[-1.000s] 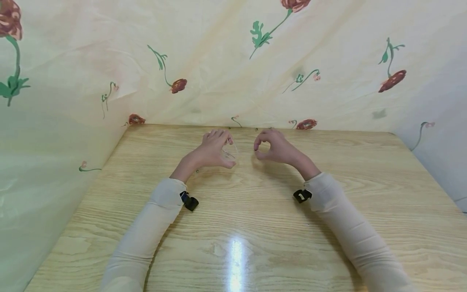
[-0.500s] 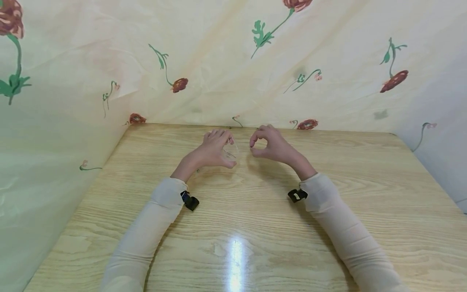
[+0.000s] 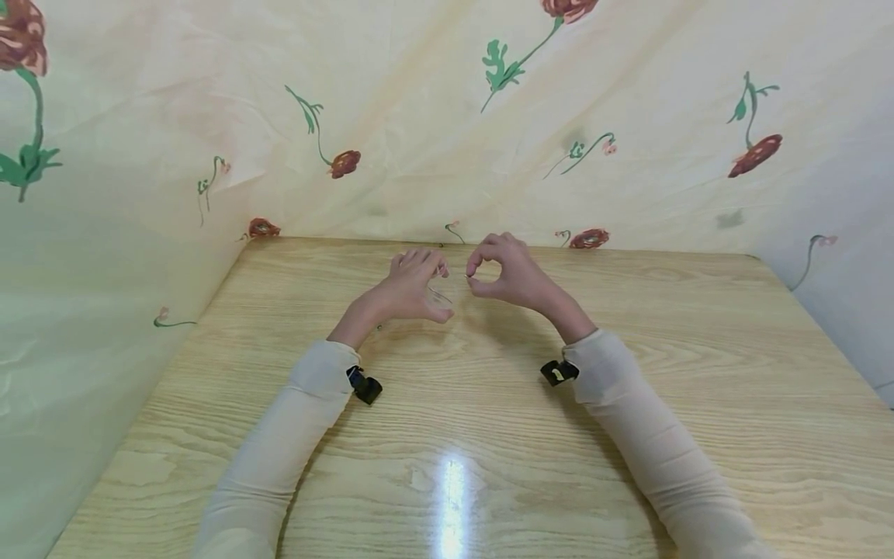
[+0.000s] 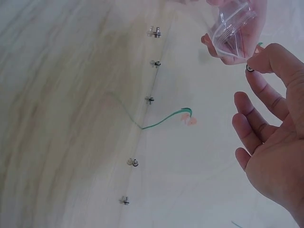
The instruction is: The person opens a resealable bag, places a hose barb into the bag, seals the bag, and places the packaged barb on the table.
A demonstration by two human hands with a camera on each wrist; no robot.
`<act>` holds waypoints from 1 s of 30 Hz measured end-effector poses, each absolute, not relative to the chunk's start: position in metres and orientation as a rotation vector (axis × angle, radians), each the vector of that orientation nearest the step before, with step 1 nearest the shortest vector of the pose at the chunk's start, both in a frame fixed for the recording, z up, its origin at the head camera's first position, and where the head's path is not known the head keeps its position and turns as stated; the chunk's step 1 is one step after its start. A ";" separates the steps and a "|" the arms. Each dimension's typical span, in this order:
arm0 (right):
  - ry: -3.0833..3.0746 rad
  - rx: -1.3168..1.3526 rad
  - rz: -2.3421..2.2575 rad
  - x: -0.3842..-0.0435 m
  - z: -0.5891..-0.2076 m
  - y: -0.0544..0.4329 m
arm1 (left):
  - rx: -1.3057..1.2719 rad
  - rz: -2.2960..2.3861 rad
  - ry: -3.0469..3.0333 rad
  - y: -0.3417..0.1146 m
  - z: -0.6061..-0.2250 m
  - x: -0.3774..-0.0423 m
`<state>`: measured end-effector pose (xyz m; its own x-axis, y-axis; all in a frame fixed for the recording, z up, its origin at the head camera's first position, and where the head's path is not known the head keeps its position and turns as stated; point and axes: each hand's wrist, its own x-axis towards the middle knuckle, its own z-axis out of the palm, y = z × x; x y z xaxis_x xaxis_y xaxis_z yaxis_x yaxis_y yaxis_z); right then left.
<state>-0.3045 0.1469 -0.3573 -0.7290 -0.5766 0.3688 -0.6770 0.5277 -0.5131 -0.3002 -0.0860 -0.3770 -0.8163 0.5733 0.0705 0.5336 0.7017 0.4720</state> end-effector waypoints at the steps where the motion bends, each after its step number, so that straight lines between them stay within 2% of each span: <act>1: -2.608 1.076 0.981 -0.304 -0.358 0.146 | 0.918 0.746 2.820 -0.086 -0.377 -0.300; 30: -2.499 1.096 1.017 -0.296 -0.364 0.134 | 0.935 0.730 2.825 -0.083 -0.375 -0.299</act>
<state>-0.2958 0.1337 -0.3640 -0.6943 -0.5580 0.4545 -0.7168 0.4800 -0.5057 -0.2992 -0.0834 -0.3747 -0.8109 0.5805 0.0741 0.5437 0.7005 0.4623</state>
